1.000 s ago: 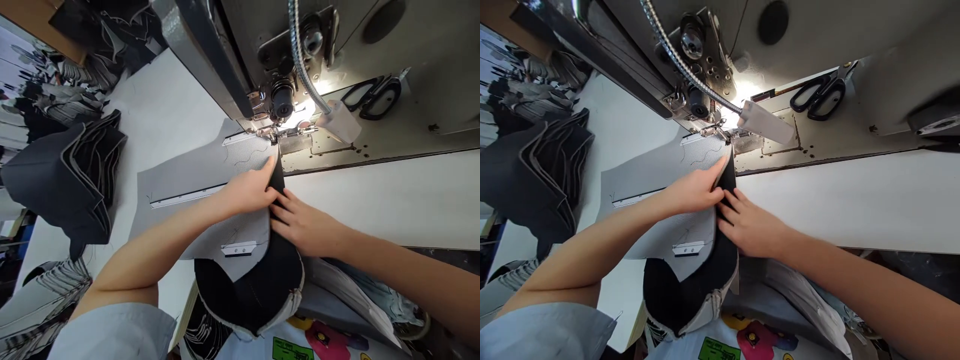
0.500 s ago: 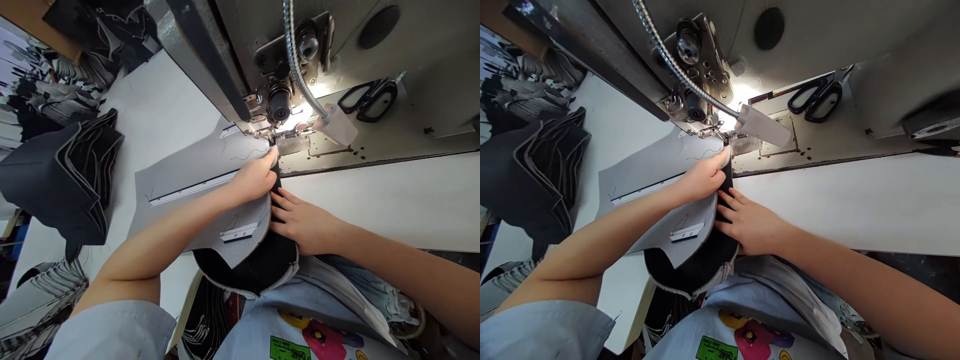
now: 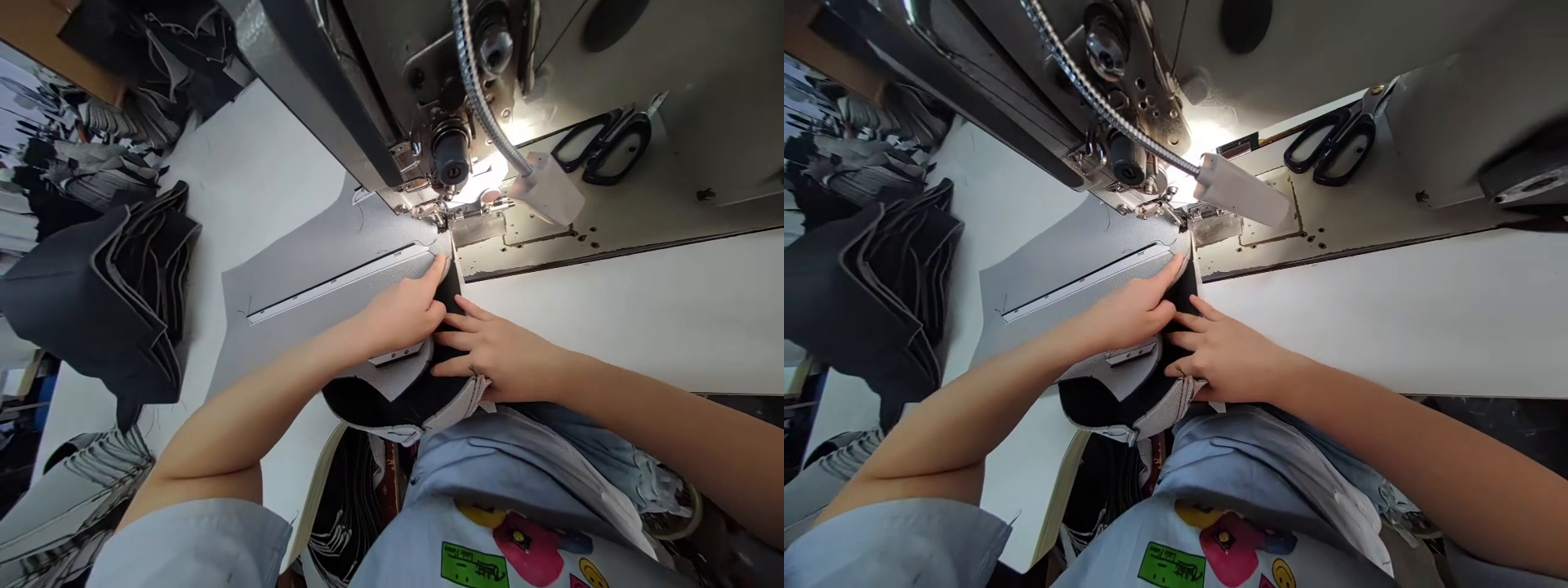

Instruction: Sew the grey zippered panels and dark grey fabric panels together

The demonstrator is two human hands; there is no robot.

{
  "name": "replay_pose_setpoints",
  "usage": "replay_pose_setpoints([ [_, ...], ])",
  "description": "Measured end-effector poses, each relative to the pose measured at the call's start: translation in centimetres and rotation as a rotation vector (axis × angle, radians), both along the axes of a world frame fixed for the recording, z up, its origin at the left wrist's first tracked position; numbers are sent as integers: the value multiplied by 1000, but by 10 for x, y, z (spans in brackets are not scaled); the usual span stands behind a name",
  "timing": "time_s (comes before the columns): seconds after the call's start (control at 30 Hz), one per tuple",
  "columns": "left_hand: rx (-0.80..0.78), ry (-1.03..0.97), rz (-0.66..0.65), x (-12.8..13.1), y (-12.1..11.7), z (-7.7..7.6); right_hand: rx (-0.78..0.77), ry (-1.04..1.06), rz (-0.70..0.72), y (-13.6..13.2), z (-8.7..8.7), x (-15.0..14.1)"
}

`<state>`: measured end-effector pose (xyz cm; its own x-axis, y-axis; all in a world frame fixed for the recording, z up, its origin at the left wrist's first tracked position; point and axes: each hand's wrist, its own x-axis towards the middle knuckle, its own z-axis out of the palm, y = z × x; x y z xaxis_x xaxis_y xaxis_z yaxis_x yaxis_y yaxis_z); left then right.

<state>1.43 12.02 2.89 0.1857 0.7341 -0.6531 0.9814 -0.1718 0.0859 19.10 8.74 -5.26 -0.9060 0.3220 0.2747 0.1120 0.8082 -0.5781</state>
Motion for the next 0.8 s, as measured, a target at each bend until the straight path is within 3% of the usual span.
replay_pose_setpoints([
  [0.13,30,-123,16,-6,7,-4,94,17,-10,-3,5,10],
  [0.27,39,-277,10,-8,18,-5,93,-34,18,-3,-1,24],
  [0.37,178,-301,4,-13,26,-9,55,-30,47,-3,-8,26],
  [0.5,314,-345,-173,-23,23,-18,38,-10,44,-4,-11,21],
  [0.6,329,-218,-268,-32,26,-27,75,-27,35,-6,-10,16],
  [0.7,443,-16,-49,-44,52,-37,122,-29,5,-7,-9,13],
  [0.8,482,-12,122,-57,93,-42,205,27,-5,-4,-7,20],
])
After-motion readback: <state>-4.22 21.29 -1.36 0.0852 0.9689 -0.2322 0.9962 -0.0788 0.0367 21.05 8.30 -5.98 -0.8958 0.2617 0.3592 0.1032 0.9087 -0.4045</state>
